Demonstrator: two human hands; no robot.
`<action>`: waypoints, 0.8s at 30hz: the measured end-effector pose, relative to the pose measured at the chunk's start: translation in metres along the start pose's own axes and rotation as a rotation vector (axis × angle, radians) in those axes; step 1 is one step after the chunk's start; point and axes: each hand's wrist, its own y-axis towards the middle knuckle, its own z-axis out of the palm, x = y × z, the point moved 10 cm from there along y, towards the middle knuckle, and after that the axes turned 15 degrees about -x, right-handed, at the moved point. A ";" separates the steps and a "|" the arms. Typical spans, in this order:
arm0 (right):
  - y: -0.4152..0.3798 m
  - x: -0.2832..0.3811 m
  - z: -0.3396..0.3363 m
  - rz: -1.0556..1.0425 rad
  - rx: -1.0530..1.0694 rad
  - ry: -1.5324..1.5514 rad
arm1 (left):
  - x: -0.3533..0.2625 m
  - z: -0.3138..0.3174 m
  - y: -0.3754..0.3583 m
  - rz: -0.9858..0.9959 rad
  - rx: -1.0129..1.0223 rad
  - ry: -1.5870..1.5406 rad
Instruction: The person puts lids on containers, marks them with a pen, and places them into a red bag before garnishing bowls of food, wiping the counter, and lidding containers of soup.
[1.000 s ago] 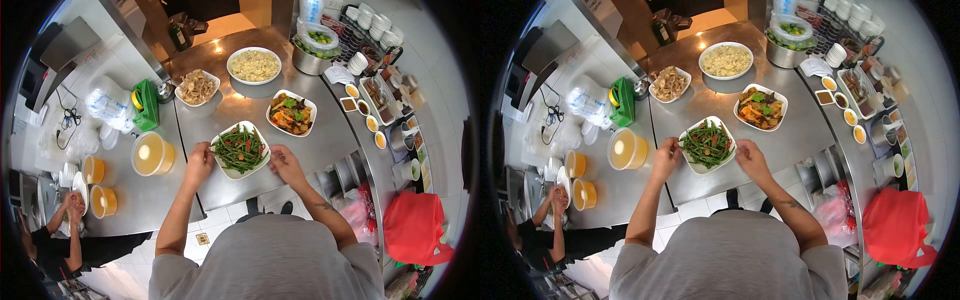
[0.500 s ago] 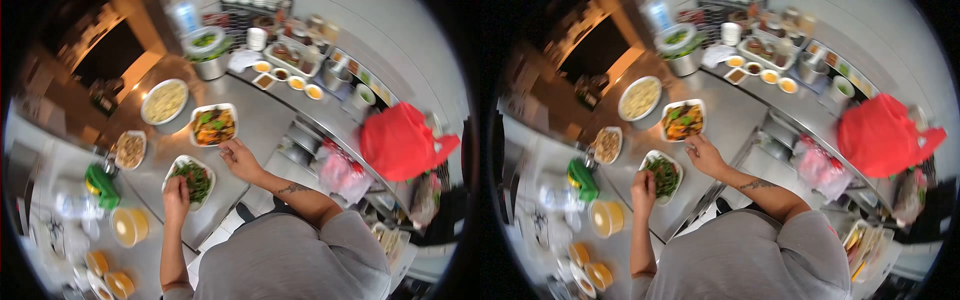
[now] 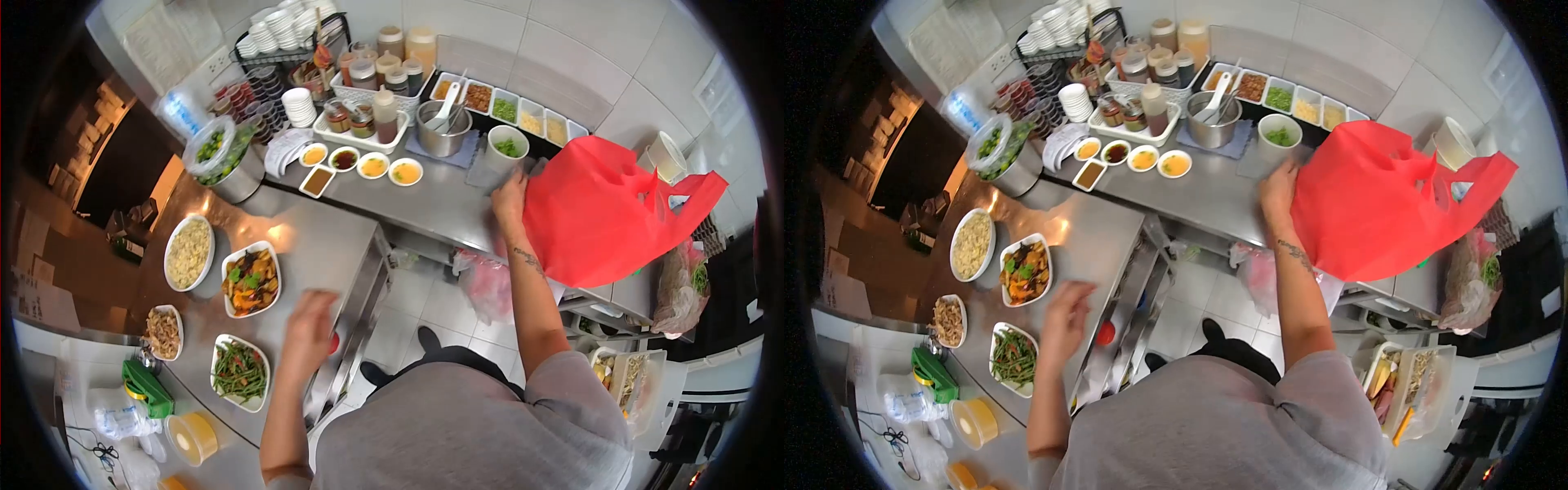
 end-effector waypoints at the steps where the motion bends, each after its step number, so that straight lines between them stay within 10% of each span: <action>1: 0.006 -0.012 0.011 -0.034 -0.073 0.050 | -0.026 0.036 0.020 0.053 0.084 -0.101; 13: -0.071 -0.001 -0.038 -0.175 0.216 0.348 | -0.149 0.544 0.241 0.271 0.460 -0.260; 24: -0.079 -0.034 -0.028 0.076 0.365 0.547 | -0.206 0.550 0.256 0.272 0.541 -0.235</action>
